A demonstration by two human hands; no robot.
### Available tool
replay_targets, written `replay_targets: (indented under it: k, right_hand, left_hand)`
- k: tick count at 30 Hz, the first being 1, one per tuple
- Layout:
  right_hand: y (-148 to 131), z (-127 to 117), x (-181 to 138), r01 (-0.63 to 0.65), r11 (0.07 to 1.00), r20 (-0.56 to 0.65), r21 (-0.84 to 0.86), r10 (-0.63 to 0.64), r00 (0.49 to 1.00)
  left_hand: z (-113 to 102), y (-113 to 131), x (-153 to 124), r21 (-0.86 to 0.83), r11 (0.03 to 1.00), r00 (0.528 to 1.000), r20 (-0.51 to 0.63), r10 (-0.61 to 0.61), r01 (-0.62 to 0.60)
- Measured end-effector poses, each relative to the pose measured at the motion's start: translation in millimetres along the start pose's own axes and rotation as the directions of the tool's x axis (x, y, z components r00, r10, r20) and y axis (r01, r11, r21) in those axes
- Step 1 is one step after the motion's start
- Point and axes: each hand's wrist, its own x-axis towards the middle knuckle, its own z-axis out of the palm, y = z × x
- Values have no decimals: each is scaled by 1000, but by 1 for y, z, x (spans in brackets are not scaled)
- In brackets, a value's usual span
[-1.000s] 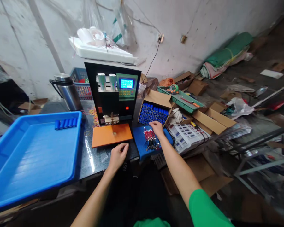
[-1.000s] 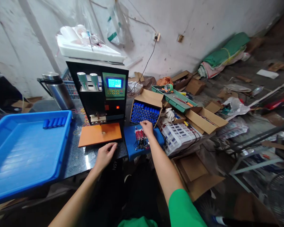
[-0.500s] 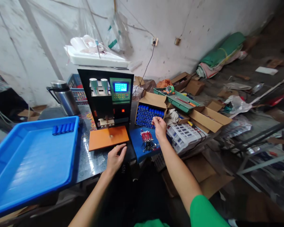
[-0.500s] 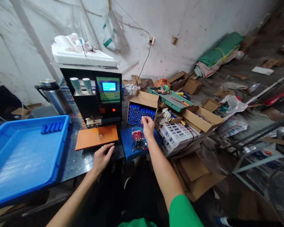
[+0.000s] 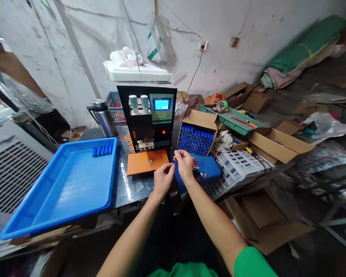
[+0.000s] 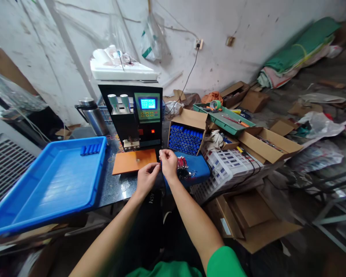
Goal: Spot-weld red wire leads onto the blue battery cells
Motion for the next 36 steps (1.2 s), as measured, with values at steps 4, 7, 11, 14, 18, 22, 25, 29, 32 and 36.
replay_targets:
  k: [4, 7, 11, 14, 18, 22, 25, 29, 32, 36]
  right_hand:
    - [5, -4, -5, -132, 990, 177, 48, 122, 977]
    - [5, -7, -8, -165, 986, 379, 12, 148, 914]
    - [6, -5, -13, -108, 991, 488, -79, 133, 862]
    - [9, -1, -16, -95, 990, 516, -107, 137, 845]
    - [15, 5, -15, -88, 987, 514, -133, 145, 845]
    - [28, 16, -7, -84, 986, 428, -148, 140, 893]
    - [39, 28, -3, -109, 984, 409, -141, 158, 899]
    - [48, 37, -7, -147, 984, 382, -99, 174, 908]
    - [50, 39, -10, -145, 985, 360, -93, 169, 918]
    - [52, 40, -12, -120, 985, 350, -124, 157, 923]
  left_hand:
    - [-19, 2, 2, -74, 996, 998, 41, -54, 57]
    - [-34, 7, 6, -74, 995, 994, 88, -62, 68]
    - [-48, 6, 11, -29, 996, 991, 112, -79, 83]
    - [-52, 0, 9, 23, 995, 988, 117, -96, 94]
    - [-70, -1, 1, 125, 987, 988, 113, -110, 95]
    - [-129, 3, 15, 360, 931, 997, 23, -68, 56]
    - [-198, 1, 50, 594, 796, 989, -139, -42, 117]
    - [-274, -24, 107, 751, 495, 896, -409, -172, 438]
    - [-296, -52, 141, 746, 385, 839, -475, -265, 543]
    - [-292, -84, 170, 711, 346, 789, -519, -329, 612]
